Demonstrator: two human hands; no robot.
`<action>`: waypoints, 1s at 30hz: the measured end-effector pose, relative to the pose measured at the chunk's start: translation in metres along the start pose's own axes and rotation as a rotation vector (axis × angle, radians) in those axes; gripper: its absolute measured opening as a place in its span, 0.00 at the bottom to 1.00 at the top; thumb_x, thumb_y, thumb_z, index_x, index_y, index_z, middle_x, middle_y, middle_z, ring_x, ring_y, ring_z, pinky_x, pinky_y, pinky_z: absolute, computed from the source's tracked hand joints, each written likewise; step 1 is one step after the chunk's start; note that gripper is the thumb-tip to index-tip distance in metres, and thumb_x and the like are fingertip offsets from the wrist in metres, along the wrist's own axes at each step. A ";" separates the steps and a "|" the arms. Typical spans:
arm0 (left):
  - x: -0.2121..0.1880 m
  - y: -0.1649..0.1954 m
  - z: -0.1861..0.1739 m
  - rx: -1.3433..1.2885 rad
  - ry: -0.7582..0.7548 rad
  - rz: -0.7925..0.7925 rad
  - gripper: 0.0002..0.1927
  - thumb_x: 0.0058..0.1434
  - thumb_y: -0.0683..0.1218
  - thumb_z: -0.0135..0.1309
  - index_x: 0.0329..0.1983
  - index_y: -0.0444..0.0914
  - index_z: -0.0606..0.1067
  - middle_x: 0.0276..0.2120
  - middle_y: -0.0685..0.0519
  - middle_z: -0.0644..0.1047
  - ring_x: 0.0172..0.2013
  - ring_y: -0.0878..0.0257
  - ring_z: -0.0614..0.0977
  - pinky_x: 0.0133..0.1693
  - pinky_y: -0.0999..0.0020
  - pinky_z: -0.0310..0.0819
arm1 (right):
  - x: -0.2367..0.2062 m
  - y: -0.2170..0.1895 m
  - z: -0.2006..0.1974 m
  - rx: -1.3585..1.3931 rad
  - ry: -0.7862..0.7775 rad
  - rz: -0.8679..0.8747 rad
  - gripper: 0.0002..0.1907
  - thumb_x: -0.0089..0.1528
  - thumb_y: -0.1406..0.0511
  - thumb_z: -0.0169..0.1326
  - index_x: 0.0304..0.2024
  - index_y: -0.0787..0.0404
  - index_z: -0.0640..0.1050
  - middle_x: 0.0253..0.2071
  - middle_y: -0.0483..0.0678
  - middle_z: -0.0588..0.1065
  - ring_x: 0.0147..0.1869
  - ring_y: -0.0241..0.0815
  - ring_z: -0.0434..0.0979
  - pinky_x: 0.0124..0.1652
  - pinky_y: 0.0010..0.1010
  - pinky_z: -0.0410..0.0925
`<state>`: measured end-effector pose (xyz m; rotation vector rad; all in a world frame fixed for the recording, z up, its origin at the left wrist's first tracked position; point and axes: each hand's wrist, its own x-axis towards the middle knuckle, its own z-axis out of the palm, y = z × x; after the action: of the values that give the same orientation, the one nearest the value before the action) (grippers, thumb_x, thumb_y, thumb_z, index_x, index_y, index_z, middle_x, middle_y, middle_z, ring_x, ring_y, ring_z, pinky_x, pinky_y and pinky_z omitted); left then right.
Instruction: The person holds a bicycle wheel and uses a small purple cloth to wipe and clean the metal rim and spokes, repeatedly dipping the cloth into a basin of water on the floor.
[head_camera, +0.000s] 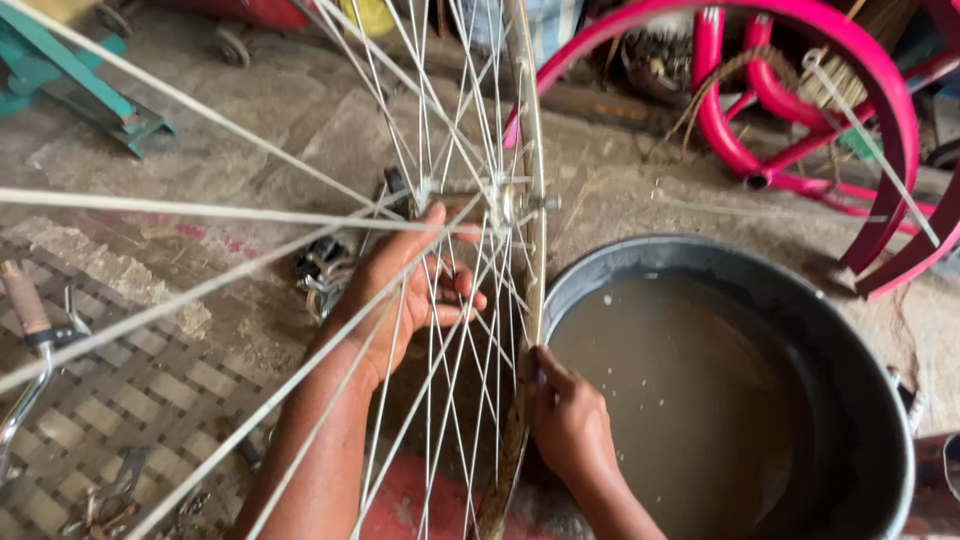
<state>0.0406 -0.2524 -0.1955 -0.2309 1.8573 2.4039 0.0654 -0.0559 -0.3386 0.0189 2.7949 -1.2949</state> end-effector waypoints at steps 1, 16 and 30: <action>0.000 -0.002 -0.001 -0.010 -0.003 0.018 0.29 0.62 0.66 0.53 0.52 0.39 0.74 0.39 0.55 0.80 0.35 0.55 0.81 0.48 0.34 0.79 | -0.009 0.004 0.000 0.019 0.053 -0.080 0.24 0.60 0.61 0.52 0.60 0.49 0.78 0.40 0.62 0.81 0.41 0.59 0.83 0.42 0.48 0.73; 0.008 -0.009 -0.008 -0.041 -0.011 -0.027 0.30 0.58 0.66 0.50 0.52 0.39 0.76 0.38 0.50 0.80 0.34 0.52 0.84 0.50 0.39 0.75 | 0.009 0.017 -0.004 0.050 0.011 -0.071 0.23 0.60 0.59 0.51 0.58 0.52 0.80 0.38 0.63 0.81 0.43 0.59 0.85 0.44 0.44 0.75; 0.013 0.032 -0.009 0.045 -0.073 -0.276 0.31 0.60 0.66 0.47 0.50 0.36 0.75 0.26 0.47 0.76 0.30 0.51 0.82 0.42 0.41 0.78 | 0.057 -0.015 -0.043 0.360 -0.309 0.297 0.26 0.64 0.65 0.51 0.66 0.50 0.74 0.23 0.52 0.78 0.18 0.37 0.73 0.22 0.32 0.70</action>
<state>0.0233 -0.2694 -0.1699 -0.3645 1.7186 2.1556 0.0054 -0.0340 -0.3030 0.2207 2.1794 -1.5463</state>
